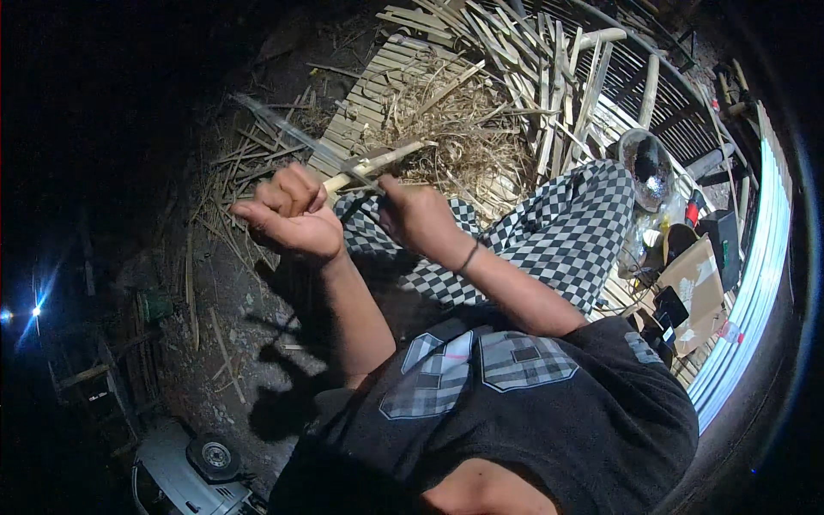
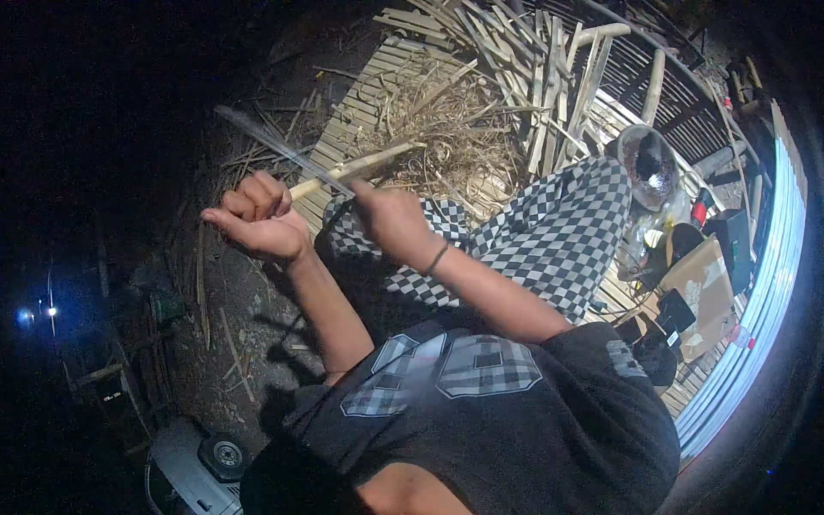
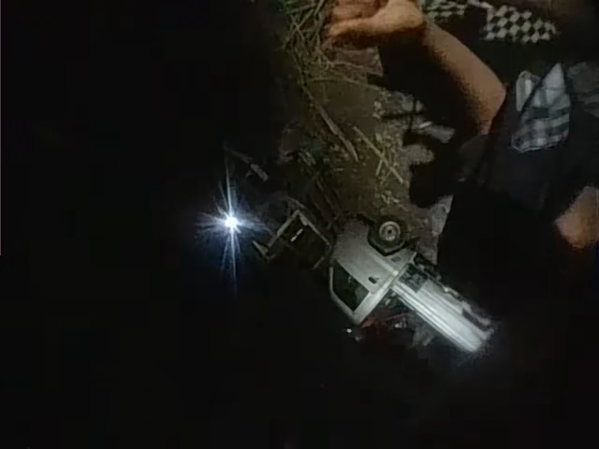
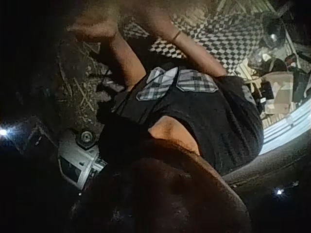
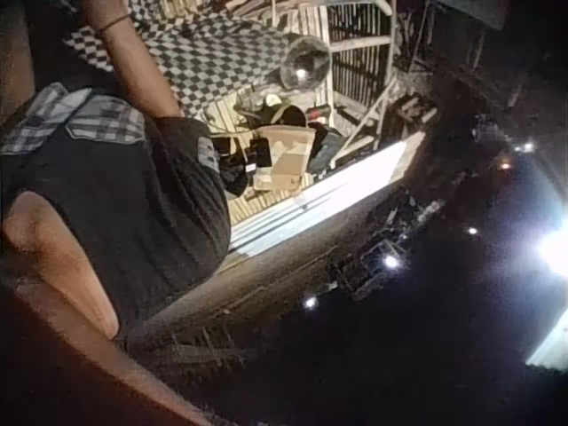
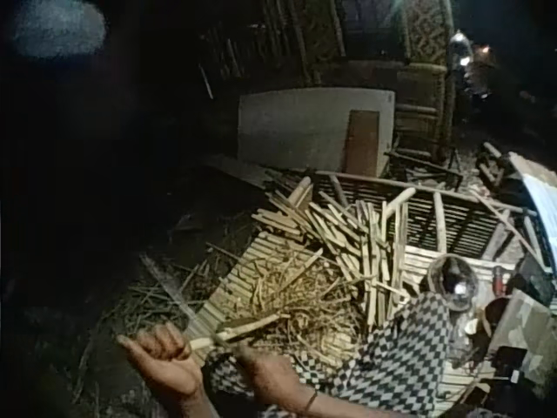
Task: The person shaves a bamboo stick using a knife, repeatedly scraping the blade against the wood while holding the stick over a pile of shavings.
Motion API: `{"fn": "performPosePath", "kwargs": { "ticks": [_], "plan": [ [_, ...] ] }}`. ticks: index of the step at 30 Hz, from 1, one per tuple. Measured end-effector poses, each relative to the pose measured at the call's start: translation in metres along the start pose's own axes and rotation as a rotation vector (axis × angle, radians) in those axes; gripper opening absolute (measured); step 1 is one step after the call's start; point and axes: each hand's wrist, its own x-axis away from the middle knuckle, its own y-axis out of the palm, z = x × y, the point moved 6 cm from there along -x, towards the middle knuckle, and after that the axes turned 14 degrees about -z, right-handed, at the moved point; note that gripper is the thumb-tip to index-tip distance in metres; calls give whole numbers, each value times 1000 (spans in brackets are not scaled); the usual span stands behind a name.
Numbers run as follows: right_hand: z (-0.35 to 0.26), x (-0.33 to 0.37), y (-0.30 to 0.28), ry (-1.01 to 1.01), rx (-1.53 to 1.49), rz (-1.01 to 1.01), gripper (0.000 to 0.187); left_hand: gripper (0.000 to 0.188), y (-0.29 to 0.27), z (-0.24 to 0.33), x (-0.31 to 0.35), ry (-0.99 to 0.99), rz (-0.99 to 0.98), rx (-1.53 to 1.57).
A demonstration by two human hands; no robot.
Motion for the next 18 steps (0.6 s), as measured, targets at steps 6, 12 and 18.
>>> {"fn": "performPosePath", "kwargs": {
  "ticks": [6,12,18],
  "plan": [
    [5,-10,6,99,6,-131,29,57,-16,0,0,-2,51,-26],
    [32,-15,7,177,-90,-109,21,57,-3,1,-4,0,24,-25],
    [6,-6,-4,44,-1,-63,27,57,-5,-6,0,-2,21,9]
  ]
}}
